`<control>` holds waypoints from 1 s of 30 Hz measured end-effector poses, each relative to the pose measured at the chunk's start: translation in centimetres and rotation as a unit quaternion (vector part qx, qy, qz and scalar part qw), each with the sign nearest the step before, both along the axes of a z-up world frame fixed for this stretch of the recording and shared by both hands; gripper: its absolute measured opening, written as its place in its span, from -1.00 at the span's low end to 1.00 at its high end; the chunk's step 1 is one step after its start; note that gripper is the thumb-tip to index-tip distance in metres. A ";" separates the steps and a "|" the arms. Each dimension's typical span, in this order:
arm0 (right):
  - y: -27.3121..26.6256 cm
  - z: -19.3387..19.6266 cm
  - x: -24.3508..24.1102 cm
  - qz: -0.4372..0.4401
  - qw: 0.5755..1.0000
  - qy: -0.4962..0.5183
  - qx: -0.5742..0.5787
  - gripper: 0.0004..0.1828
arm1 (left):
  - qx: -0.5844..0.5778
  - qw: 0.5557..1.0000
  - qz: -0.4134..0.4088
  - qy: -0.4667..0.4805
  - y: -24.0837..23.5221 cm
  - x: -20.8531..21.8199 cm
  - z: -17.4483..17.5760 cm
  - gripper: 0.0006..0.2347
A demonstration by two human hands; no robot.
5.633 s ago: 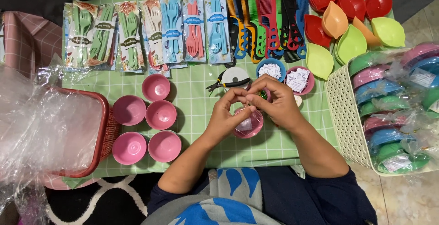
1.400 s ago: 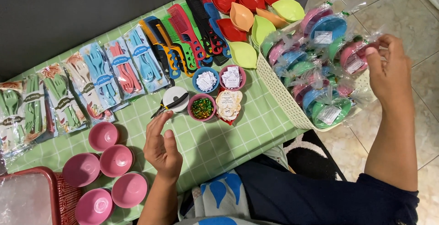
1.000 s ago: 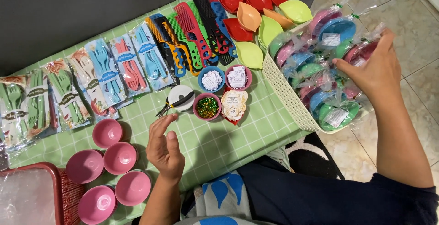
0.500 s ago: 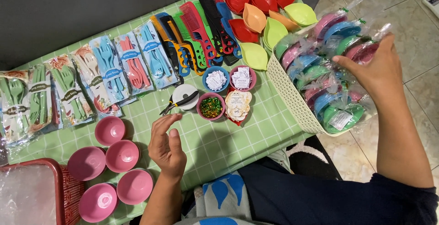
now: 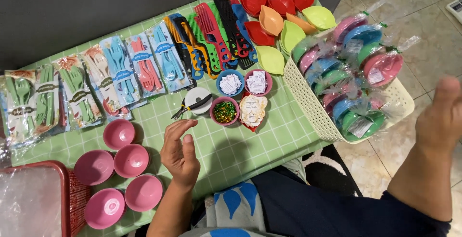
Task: The person wraps small plastic bowls in clear plastic film, places a label inside each wrap, and secures the package with a twist tie. They repeat this process for a pink bowl and then a blue bowl, placing the finished packages into a basket.
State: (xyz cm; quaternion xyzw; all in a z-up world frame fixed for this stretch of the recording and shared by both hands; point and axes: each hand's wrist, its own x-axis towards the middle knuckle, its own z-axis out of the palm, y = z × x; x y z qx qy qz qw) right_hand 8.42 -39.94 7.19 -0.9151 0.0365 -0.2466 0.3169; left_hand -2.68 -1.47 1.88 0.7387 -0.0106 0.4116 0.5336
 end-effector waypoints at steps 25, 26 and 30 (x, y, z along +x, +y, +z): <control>17.7 -12.2 -0.1 0.297 0.896 -0.318 0.094 -0.73 | 0.048 0.906 0.394 0.148 8.1 -15.6 2.8 -0.89; 17.8 -12.2 -0.1 0.296 0.895 -0.319 0.101 -0.73 | 0.055 0.884 0.426 0.183 8.5 -16.3 2.6 -0.88; 17.5 -13.1 -0.1 0.303 0.895 -0.308 0.108 -0.77 | 0.099 0.850 0.412 0.314 8.7 -17.5 2.0 -0.86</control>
